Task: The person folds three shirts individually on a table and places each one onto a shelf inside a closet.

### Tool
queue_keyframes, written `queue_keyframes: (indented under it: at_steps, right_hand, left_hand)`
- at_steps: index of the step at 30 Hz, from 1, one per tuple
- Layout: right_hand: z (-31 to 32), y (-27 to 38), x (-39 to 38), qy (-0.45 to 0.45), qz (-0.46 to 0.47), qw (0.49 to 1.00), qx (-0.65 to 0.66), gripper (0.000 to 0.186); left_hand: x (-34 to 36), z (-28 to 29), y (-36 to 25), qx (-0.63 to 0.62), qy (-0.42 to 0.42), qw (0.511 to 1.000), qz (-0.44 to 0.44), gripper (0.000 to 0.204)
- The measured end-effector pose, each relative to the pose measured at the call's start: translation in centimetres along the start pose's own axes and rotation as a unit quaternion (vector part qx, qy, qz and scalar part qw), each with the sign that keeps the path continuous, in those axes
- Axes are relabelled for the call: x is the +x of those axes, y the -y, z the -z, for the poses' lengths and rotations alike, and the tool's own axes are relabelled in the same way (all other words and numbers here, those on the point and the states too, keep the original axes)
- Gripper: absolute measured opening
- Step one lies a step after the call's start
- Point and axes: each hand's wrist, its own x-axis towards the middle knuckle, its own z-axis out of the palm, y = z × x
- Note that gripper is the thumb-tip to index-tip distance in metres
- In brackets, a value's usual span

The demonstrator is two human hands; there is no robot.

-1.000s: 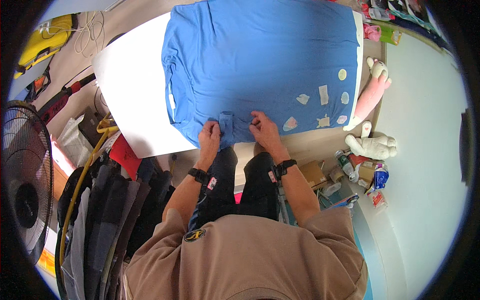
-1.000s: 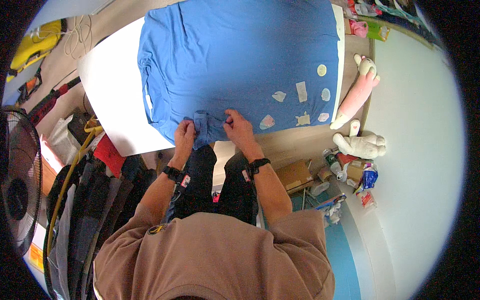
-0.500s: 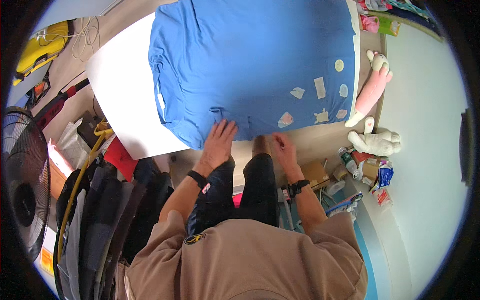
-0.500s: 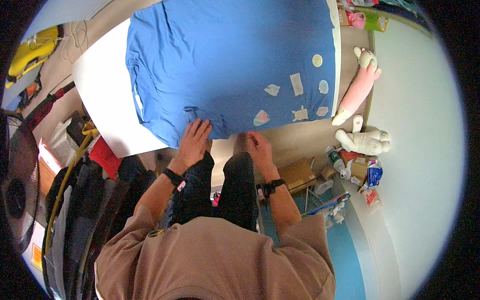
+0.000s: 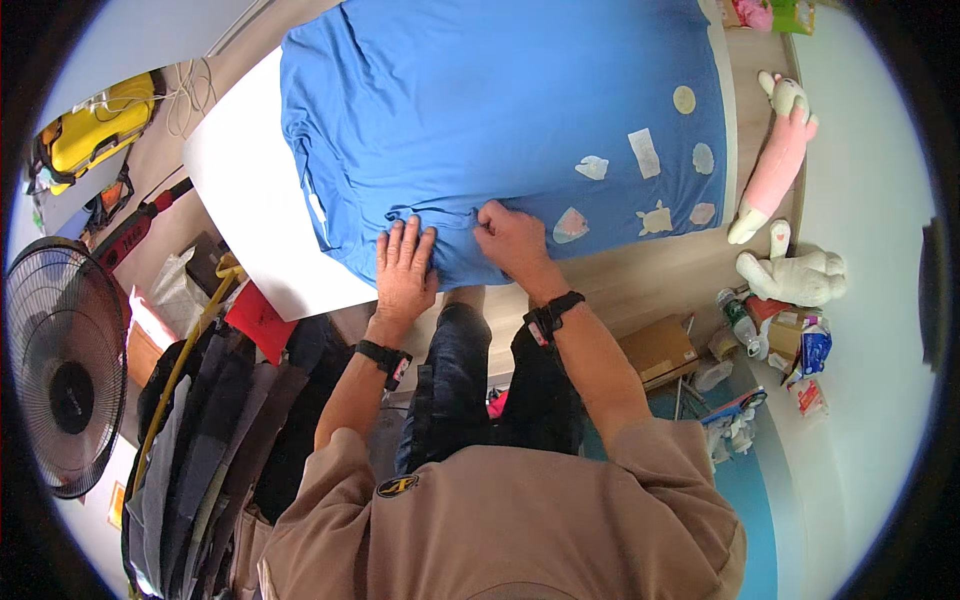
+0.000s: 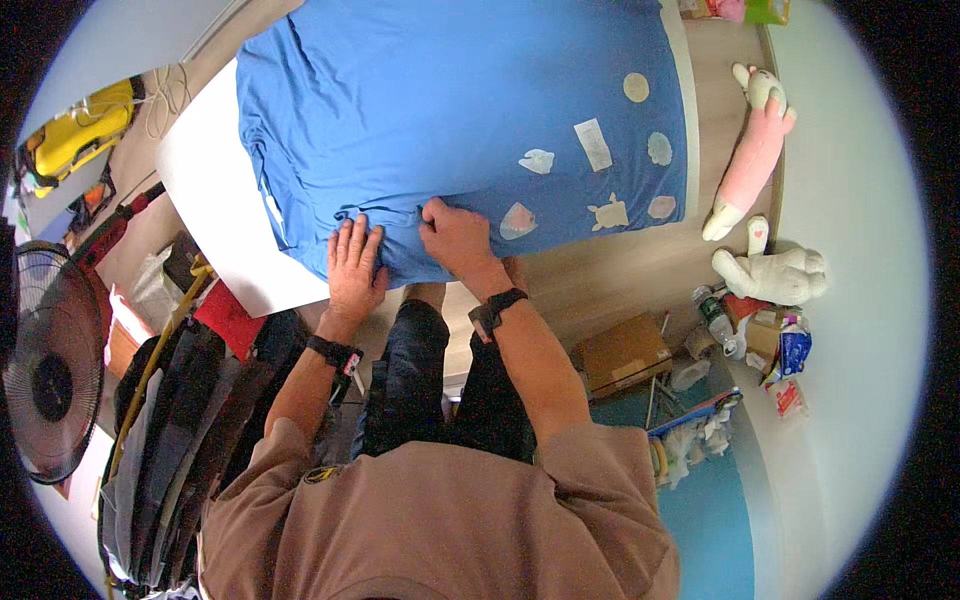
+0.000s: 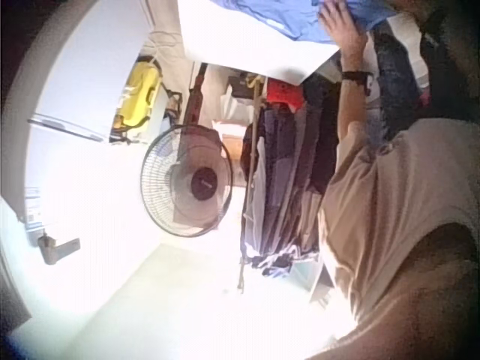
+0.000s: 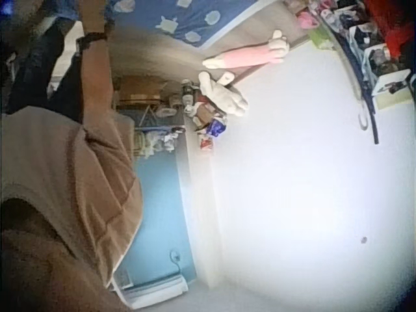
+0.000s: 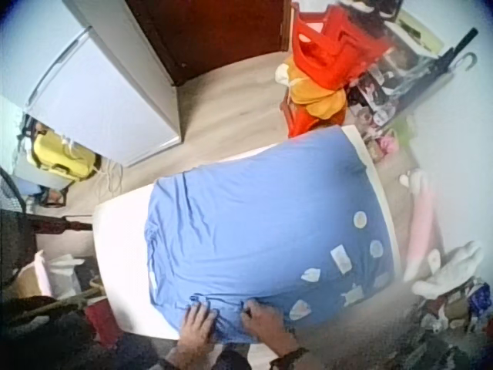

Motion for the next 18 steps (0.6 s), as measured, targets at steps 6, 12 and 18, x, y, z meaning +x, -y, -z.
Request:
queue_keyframes:
  at_steps: [6, 12, 18]
  right_hand:
    - [0.2, -0.4, -0.3, 0.007, -0.017, 1.0, 0.02, 0.011]
    - [1.8, -1.6, -0.8, 0.009, -0.018, 0.995, 0.101, 0.012]
    - [9.8, -6.6, -6.1, -0.056, 0.005, 0.99, 0.132, 0.034]
  left_hand:
    - [-2.0, 1.0, 1.8, 0.057, -0.055, 0.99, 0.12, 0.076]
    - [-4.8, 0.7, 1.9, 0.058, -0.066, 0.983, 0.163, 0.075]
    - [-7.9, -1.3, -2.3, 0.056, -0.005, 0.998, 0.02, 0.063]
